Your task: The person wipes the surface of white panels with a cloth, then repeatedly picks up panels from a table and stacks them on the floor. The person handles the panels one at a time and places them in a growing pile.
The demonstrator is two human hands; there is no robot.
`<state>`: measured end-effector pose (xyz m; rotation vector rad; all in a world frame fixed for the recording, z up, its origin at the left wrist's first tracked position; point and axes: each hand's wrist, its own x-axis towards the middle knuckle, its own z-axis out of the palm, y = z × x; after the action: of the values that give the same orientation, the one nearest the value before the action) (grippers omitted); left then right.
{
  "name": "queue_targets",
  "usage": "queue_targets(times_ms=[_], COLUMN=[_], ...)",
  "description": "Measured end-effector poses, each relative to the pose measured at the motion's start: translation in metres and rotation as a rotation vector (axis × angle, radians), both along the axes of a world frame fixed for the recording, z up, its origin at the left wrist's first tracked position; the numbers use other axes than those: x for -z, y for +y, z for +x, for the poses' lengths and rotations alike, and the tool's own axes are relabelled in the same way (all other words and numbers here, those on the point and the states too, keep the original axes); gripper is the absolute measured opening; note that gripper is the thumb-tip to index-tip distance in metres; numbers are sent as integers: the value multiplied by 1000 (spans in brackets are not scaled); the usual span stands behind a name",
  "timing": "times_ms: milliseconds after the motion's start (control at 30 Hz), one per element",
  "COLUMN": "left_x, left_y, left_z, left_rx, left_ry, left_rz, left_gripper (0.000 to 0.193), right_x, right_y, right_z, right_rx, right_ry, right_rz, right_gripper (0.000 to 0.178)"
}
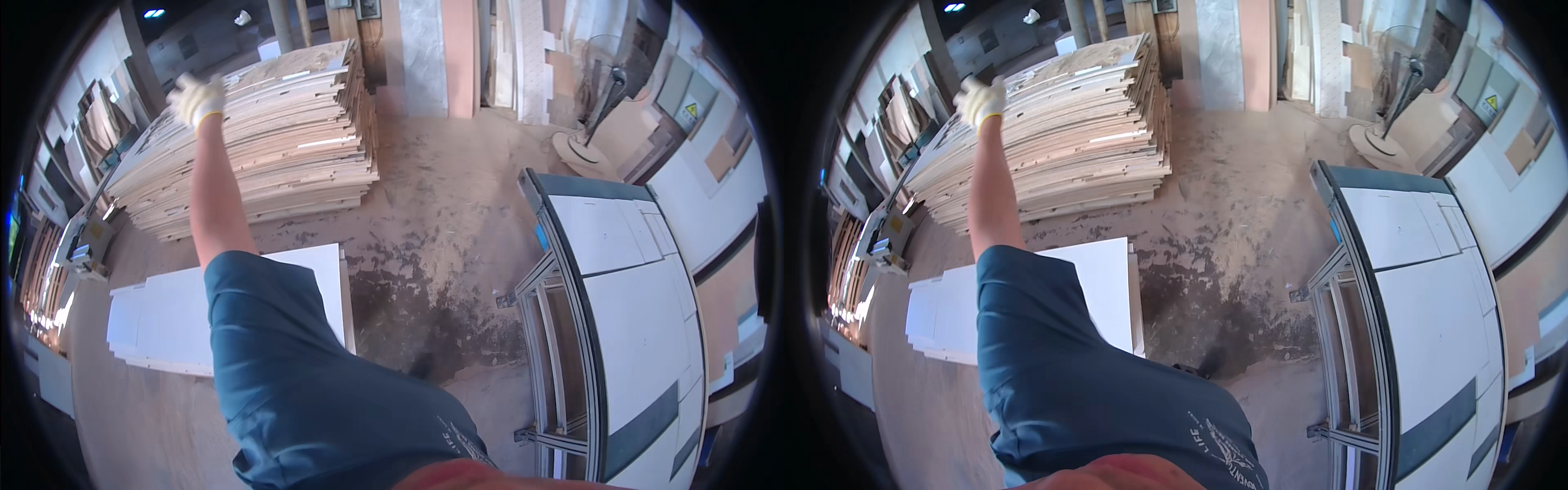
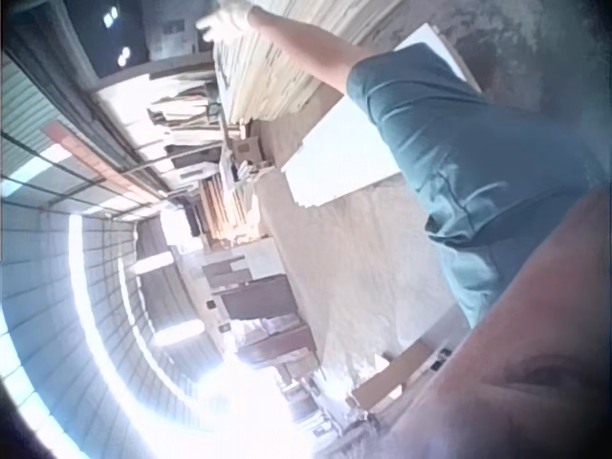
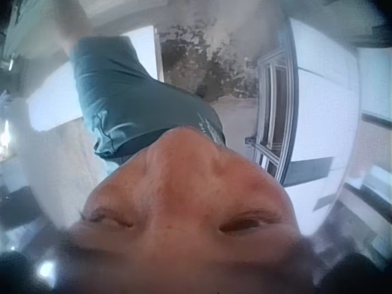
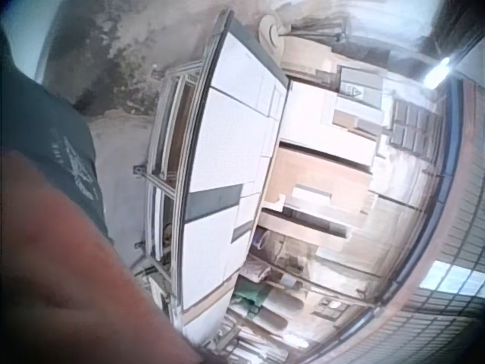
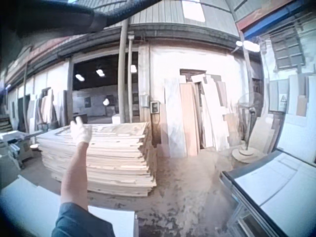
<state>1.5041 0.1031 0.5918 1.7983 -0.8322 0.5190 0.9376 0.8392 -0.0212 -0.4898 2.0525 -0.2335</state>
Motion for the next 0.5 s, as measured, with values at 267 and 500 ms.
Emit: queue_targets(times_ms=[267, 500], left_x=[382, 491], left_y=[82, 329], left_z=[-407, -624], left_rx=[1280, 2509], left_ry=[-658, -604], left_rz=[994, 1466], left_gripper=[57, 57], right_x=[-40, -27], right_y=[-89, -58], right_z=[-97, -194], right_rx=[142, 60], right_ry=[-23, 62], right_rz=[-219, -323], right_gripper=[41, 41])
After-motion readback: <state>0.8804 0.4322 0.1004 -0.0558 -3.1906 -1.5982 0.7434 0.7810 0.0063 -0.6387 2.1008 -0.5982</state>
